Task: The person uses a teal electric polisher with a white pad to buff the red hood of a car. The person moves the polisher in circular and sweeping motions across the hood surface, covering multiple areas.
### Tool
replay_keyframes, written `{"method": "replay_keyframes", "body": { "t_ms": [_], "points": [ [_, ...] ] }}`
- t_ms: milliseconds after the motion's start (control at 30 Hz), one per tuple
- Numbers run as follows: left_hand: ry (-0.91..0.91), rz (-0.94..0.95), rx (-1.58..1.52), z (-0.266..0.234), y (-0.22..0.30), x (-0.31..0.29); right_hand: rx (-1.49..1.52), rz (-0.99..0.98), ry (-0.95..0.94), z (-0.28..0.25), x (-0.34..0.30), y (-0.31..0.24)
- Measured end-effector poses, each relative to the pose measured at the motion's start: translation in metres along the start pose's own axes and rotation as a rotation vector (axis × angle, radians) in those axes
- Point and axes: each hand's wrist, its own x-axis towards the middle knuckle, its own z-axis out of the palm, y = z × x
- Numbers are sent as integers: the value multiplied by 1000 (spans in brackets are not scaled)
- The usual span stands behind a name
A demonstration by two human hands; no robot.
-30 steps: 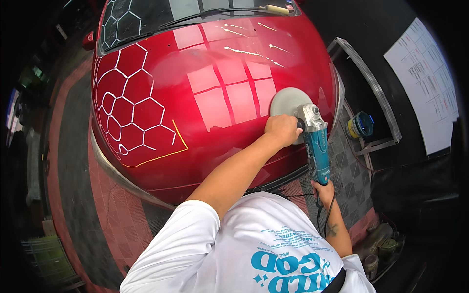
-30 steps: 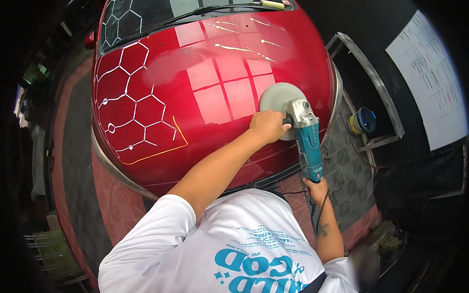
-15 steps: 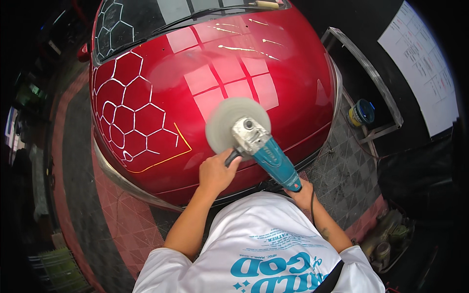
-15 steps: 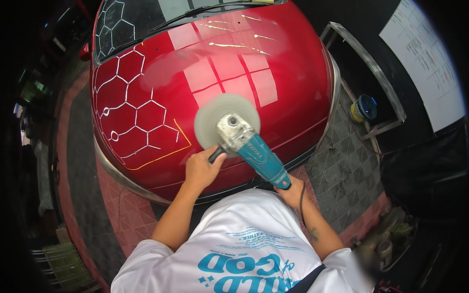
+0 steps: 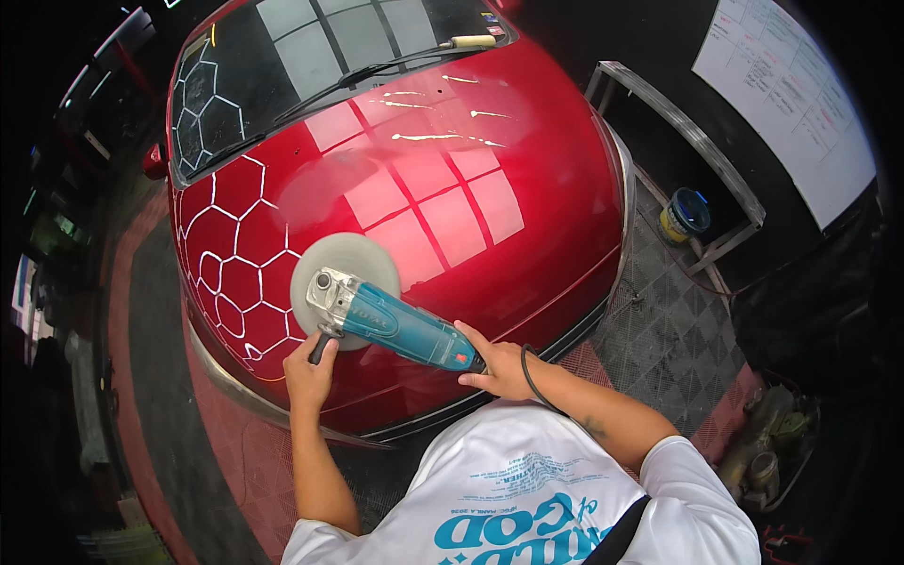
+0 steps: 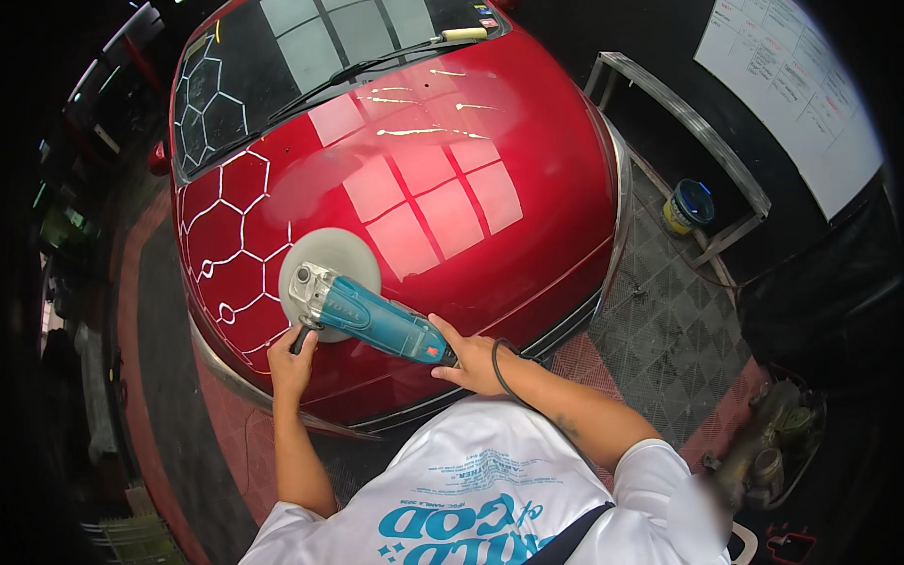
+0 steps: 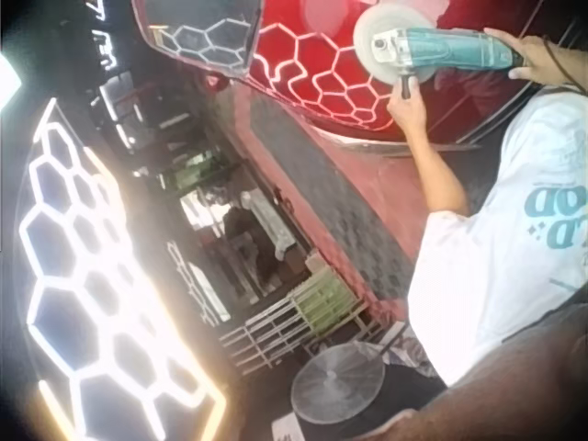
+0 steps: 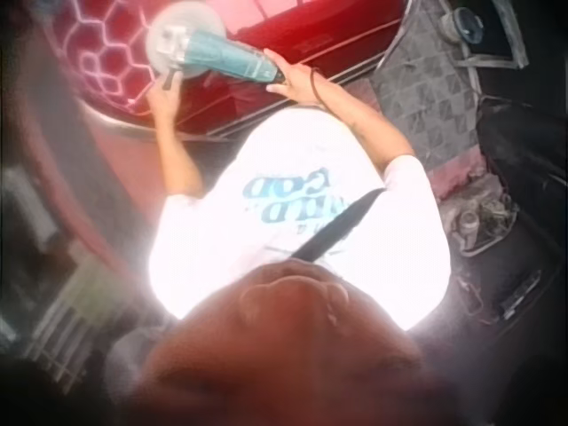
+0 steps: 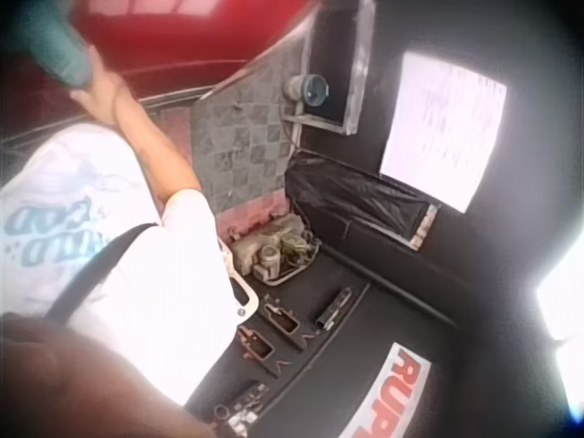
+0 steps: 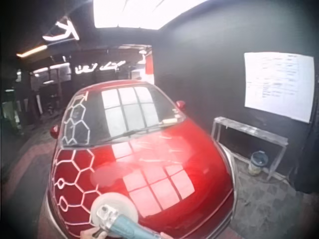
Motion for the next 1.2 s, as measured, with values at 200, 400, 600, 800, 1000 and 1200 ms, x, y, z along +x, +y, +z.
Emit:
{"method": "replay_keyframes", "body": {
  "t_ms": [200,400,600,800,1000,1200],
  "points": [
    [-15,51,-13,43,37,-4,82,-9,179,6,-23,51],
    [-55,70,8,116,103,6,161,88,241,-29,-50,116],
    [-143,333,218,214,202,61,396,74,456,-55,-88,221],
    [329,772,426,310,314,101,605,91,565,-106,-93,297],
    [-38,220,-173,413,331,50,913,271,515,-176,-82,310],
    [-741,-421,-675,485,365,114,1085,167,530,-237,-64,317]
  ]
}}
